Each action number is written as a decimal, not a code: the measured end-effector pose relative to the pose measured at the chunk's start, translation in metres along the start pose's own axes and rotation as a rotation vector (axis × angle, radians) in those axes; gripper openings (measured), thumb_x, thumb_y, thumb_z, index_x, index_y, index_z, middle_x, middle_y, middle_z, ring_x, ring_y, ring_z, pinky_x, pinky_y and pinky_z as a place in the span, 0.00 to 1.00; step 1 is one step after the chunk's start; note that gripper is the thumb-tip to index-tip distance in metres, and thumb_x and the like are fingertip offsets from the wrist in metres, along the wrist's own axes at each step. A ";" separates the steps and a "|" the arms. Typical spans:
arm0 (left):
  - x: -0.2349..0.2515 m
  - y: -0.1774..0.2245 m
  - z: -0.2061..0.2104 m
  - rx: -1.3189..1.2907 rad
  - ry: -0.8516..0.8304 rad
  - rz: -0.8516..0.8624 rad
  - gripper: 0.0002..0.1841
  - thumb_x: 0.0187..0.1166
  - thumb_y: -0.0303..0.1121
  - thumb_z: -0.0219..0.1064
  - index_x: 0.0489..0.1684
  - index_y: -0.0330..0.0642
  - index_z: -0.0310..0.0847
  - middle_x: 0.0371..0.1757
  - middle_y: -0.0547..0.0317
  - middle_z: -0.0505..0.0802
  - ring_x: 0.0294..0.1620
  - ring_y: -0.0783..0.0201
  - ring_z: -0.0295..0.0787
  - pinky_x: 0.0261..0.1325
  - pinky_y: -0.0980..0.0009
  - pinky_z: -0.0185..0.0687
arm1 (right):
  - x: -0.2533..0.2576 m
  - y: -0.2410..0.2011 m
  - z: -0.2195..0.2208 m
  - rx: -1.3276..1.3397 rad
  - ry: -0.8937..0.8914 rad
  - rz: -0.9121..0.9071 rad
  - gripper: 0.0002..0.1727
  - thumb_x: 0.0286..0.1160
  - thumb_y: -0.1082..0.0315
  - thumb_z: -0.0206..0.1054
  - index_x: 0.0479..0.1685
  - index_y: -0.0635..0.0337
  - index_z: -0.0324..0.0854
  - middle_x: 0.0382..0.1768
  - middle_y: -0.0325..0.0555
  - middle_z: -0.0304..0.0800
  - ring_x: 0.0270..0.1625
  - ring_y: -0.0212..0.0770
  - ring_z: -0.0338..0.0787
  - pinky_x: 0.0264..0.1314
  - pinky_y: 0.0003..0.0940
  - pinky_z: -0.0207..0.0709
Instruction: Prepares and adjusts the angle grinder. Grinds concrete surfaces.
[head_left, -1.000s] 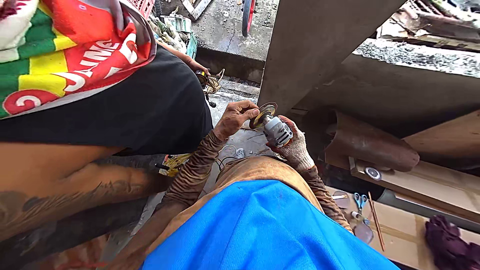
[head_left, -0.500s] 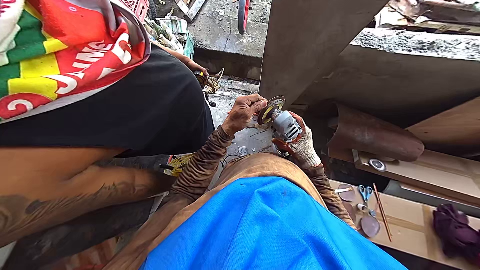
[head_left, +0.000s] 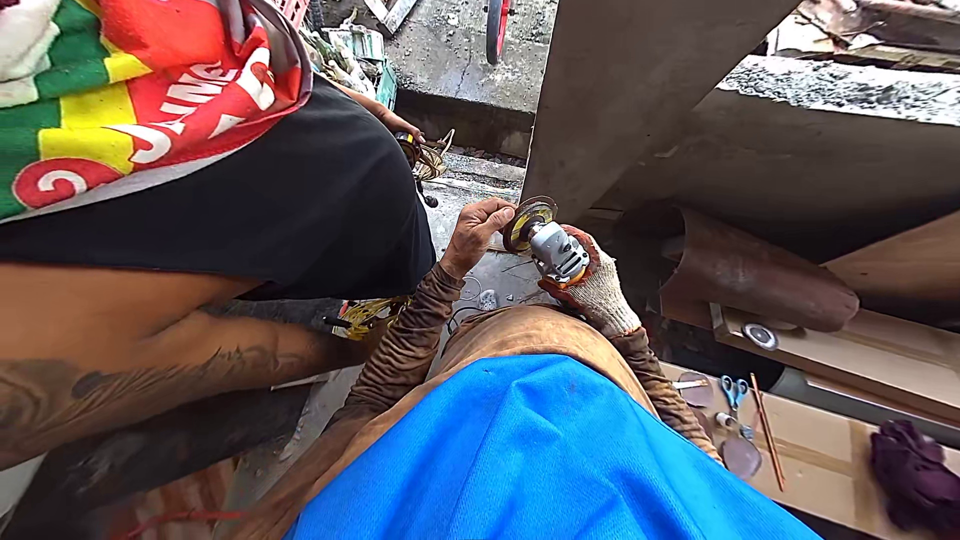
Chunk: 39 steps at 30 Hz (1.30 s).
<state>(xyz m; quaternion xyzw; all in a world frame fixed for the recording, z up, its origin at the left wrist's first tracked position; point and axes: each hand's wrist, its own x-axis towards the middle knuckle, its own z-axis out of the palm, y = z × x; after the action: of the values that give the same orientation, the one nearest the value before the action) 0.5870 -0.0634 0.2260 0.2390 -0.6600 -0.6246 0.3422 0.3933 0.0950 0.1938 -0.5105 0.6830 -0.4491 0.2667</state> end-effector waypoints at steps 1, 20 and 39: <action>-0.001 -0.002 0.000 0.015 0.023 0.016 0.15 0.89 0.32 0.56 0.48 0.38 0.90 0.42 0.57 0.94 0.38 0.69 0.90 0.46 0.70 0.89 | 0.001 0.000 0.001 0.001 -0.010 0.000 0.55 0.35 0.53 0.93 0.78 0.54 0.74 0.63 0.42 0.90 0.65 0.34 0.89 0.72 0.42 0.84; -0.015 -0.034 0.025 0.222 0.226 0.154 0.15 0.85 0.31 0.60 0.60 0.35 0.89 0.45 0.55 0.97 0.42 0.68 0.94 0.50 0.66 0.92 | -0.001 -0.004 0.013 0.057 -0.067 -0.033 0.52 0.39 0.56 0.91 0.77 0.55 0.74 0.62 0.40 0.91 0.64 0.30 0.89 0.73 0.36 0.83; -0.016 -0.044 0.025 -0.002 0.269 -0.063 0.13 0.82 0.25 0.67 0.60 0.37 0.90 0.53 0.53 0.96 0.54 0.64 0.93 0.63 0.62 0.89 | 0.002 0.011 0.017 -0.119 -0.017 -0.007 0.47 0.48 0.50 0.86 0.79 0.48 0.76 0.59 0.43 0.93 0.60 0.43 0.92 0.62 0.55 0.86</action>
<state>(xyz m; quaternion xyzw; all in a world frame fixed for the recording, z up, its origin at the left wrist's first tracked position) 0.5742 -0.0395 0.1808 0.3407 -0.5998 -0.5981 0.4080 0.4012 0.0885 0.1765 -0.5318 0.7043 -0.4043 0.2400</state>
